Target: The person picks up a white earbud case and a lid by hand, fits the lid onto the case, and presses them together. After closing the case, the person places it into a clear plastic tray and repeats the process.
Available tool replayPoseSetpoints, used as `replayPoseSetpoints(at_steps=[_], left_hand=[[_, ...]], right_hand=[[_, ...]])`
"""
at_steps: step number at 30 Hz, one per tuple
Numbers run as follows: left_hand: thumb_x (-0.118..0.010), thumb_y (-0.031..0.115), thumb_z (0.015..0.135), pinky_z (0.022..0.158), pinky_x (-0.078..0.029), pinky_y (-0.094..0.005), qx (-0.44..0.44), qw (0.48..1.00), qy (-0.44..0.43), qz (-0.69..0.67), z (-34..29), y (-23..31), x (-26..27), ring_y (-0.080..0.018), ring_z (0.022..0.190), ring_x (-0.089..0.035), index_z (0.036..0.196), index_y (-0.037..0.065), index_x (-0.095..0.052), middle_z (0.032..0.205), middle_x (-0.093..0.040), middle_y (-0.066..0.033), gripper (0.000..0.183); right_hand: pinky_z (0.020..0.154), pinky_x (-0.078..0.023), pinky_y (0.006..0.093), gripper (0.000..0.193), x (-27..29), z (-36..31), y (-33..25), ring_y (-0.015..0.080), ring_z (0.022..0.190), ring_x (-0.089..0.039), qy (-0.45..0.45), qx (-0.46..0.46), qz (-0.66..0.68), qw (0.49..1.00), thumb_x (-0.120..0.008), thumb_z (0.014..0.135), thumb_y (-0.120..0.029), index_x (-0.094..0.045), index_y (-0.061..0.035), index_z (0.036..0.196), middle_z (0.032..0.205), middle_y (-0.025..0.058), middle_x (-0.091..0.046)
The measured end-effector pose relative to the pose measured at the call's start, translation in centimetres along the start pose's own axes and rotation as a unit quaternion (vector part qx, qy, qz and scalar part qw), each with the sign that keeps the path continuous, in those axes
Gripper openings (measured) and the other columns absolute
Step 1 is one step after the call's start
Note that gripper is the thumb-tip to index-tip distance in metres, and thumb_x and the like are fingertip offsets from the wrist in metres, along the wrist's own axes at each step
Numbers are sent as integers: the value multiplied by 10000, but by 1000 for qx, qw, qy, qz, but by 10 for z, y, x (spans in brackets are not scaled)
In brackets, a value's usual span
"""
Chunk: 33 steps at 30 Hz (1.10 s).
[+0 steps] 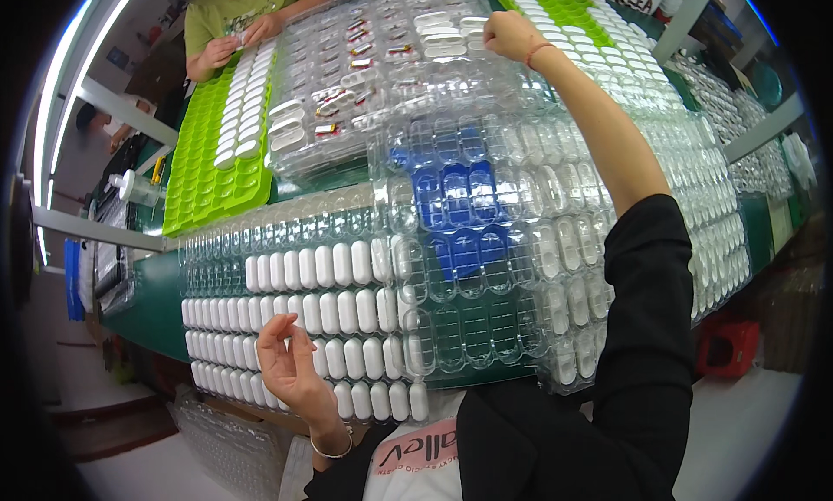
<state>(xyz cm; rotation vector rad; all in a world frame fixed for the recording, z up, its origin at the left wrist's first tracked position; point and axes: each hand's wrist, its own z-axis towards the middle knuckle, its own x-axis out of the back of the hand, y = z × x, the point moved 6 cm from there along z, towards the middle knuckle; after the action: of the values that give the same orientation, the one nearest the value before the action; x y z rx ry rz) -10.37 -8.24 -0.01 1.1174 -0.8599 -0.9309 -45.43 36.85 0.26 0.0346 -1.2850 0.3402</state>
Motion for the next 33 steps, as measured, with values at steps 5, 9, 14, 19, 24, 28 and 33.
replayPoseSetpoints(at_steps=[5,9,14,19,24,28,33], left_hand=[[-649,-14,888,711,-497,-282,-126,918,49,373,67,-22,50,-186,840,-612,1058,9,-661,992,-663,-96,172],[-671,68,874,767,-529,-389,-120,860,1,496,129,-86,83,-291,888,-659,1132,34,-668,1039,-693,-154,260],[-640,24,865,841,-520,-432,-215,789,-19,575,141,-93,55,-341,950,-670,1185,3,-640,1086,-690,-173,321],[-691,-50,868,815,-544,-364,-323,873,-48,362,19,54,-2,-269,919,-665,1153,-66,-645,1068,-685,-164,289],[-648,-142,843,833,-585,-371,-284,917,-231,159,-63,67,-56,-296,1046,-649,1180,-68,-610,1125,-640,-186,348],[-718,-108,800,866,-566,-369,-252,930,-238,123,-81,66,-77,-310,979,-679,1128,-49,-623,1083,-673,-193,347],[-691,-101,835,870,-569,-362,-216,947,-230,58,-84,62,-78,-302,1025,-664,1158,-57,-596,1100,-659,-195,340]], right_hand=[[685,-524,355,177,55,-73,-16,284,709,-678,86,-25,64,994,-690,842,-166,-731,-3,896,797,159,-710],[644,-489,264,191,92,-181,-57,116,700,-646,73,-84,171,979,-678,918,-149,-716,36,950,769,85,-713],[626,-475,244,178,137,-339,-27,91,679,-640,153,-278,139,938,-648,935,-136,-721,24,957,751,65,-713],[608,-480,274,205,174,-496,49,136,650,-643,172,-416,-37,892,-639,932,-175,-725,6,975,758,78,-715],[654,-500,356,208,180,-514,39,238,719,-662,88,-412,-85,903,-704,853,-218,-735,-34,945,802,108,-701],[678,-479,353,179,170,-491,19,251,753,-615,49,-372,-92,922,-730,808,-162,-708,-21,917,817,95,-622],[722,-488,396,147,160,-501,37,300,794,-616,5,-394,-135,909,-701,818,-152,-664,-12,845,826,119,-610]])
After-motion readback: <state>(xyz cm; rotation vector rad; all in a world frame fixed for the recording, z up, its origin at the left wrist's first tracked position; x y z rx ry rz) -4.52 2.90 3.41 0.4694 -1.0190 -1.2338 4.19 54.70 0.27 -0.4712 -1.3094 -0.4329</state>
